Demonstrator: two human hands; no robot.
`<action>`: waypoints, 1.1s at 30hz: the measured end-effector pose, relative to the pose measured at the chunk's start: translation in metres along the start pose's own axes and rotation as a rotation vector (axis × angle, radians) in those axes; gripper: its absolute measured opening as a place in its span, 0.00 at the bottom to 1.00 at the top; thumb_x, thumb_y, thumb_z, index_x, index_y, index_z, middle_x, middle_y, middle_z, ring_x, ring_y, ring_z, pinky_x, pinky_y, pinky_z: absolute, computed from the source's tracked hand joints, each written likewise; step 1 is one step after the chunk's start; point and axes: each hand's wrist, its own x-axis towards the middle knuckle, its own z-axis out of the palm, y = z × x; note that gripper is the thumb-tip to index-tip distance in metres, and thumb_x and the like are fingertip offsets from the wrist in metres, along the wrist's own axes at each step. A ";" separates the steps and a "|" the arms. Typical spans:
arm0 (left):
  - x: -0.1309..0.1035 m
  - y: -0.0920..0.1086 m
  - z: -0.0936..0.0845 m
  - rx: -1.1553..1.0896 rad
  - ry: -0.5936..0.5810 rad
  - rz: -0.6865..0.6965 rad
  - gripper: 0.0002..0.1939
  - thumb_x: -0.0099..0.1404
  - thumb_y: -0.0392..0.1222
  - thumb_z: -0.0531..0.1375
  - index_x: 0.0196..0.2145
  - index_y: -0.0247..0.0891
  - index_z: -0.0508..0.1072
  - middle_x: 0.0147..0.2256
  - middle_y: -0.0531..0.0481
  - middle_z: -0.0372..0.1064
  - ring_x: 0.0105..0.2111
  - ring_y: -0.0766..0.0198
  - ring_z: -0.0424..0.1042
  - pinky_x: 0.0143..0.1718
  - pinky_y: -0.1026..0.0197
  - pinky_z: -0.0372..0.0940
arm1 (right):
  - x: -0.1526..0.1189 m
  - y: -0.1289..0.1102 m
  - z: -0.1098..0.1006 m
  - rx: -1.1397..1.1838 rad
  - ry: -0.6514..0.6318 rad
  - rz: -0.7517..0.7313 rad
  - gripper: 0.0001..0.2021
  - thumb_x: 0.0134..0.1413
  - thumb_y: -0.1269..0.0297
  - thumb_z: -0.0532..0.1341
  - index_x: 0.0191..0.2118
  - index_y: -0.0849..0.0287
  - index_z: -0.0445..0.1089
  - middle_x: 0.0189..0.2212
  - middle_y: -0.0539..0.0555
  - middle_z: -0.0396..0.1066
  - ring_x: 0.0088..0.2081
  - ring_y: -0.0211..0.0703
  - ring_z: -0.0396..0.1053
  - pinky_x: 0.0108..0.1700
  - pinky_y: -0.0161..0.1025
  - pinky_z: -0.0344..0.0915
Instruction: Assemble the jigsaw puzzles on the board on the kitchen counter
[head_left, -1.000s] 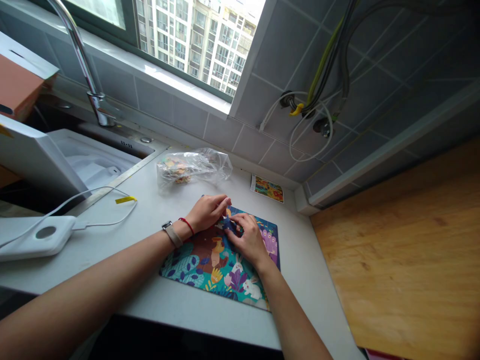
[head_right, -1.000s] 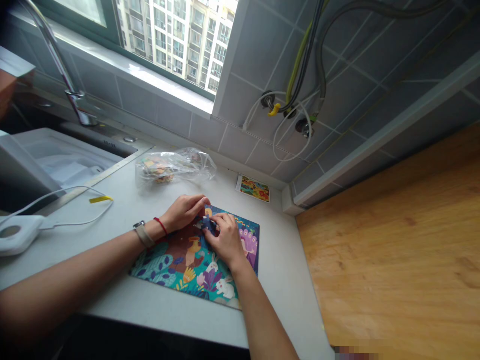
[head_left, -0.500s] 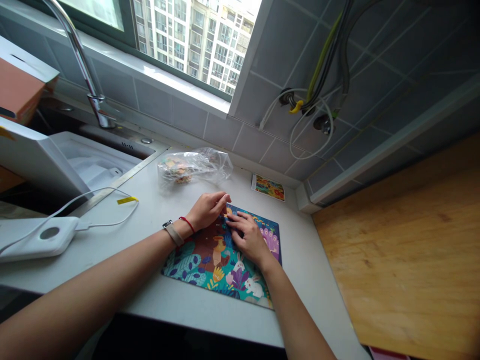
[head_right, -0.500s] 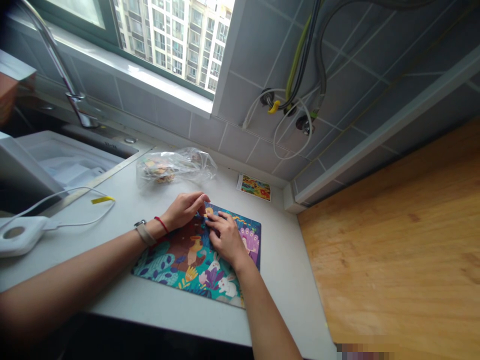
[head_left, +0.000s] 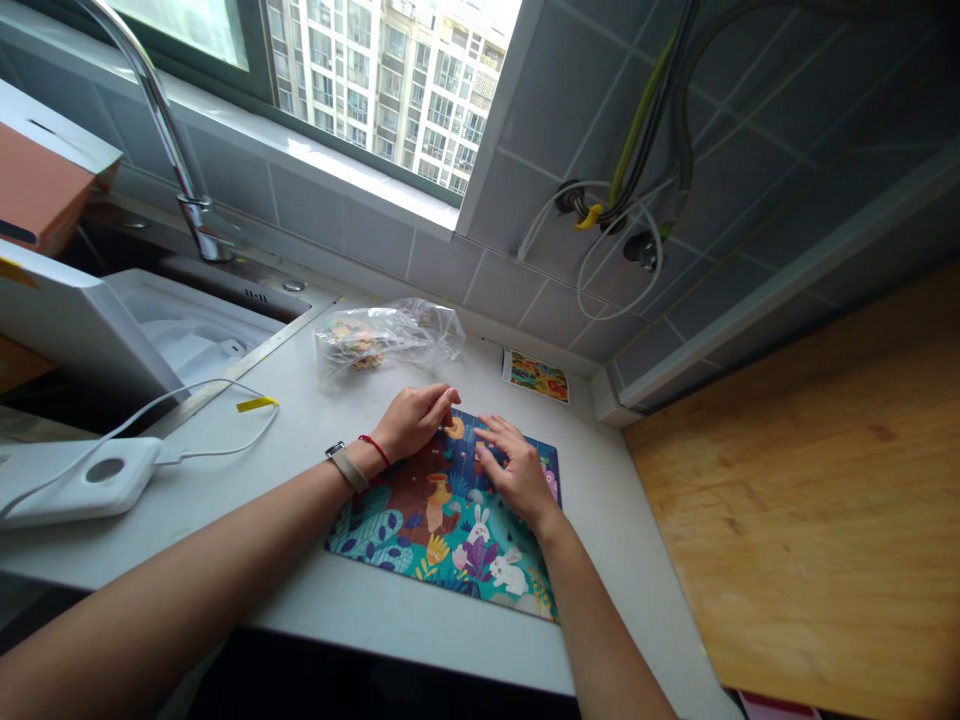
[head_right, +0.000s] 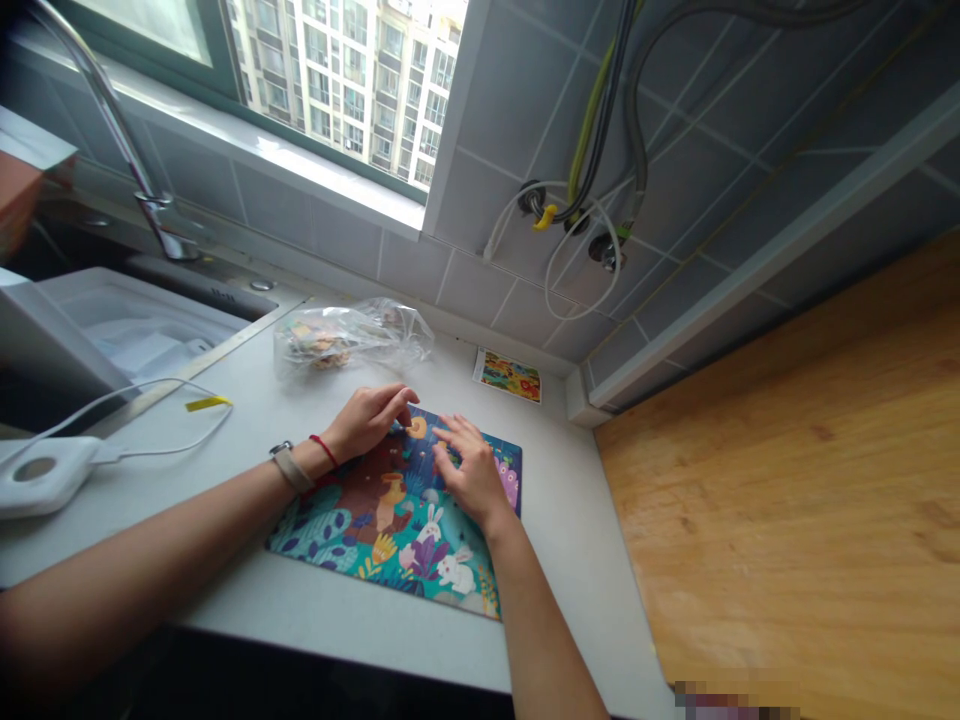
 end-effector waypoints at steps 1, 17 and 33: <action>0.001 -0.001 -0.001 -0.019 0.042 -0.014 0.22 0.77 0.54 0.49 0.40 0.40 0.78 0.27 0.52 0.79 0.27 0.62 0.78 0.35 0.63 0.68 | 0.001 0.005 -0.005 0.018 0.122 0.024 0.14 0.66 0.60 0.62 0.52 0.53 0.81 0.60 0.58 0.76 0.65 0.54 0.69 0.69 0.59 0.62; -0.013 0.001 -0.013 0.144 -0.002 0.015 0.23 0.71 0.60 0.55 0.38 0.39 0.81 0.43 0.41 0.82 0.46 0.50 0.79 0.54 0.49 0.73 | 0.003 0.072 -0.026 0.150 0.722 0.384 0.33 0.65 0.40 0.48 0.42 0.64 0.80 0.45 0.69 0.80 0.49 0.59 0.77 0.53 0.54 0.72; -0.081 0.008 -0.003 0.841 -0.512 0.100 0.37 0.77 0.63 0.49 0.76 0.45 0.54 0.76 0.43 0.42 0.75 0.39 0.43 0.72 0.34 0.47 | -0.066 -0.032 0.014 -0.294 -0.128 0.334 0.37 0.70 0.39 0.52 0.75 0.53 0.55 0.78 0.58 0.42 0.78 0.66 0.35 0.75 0.62 0.34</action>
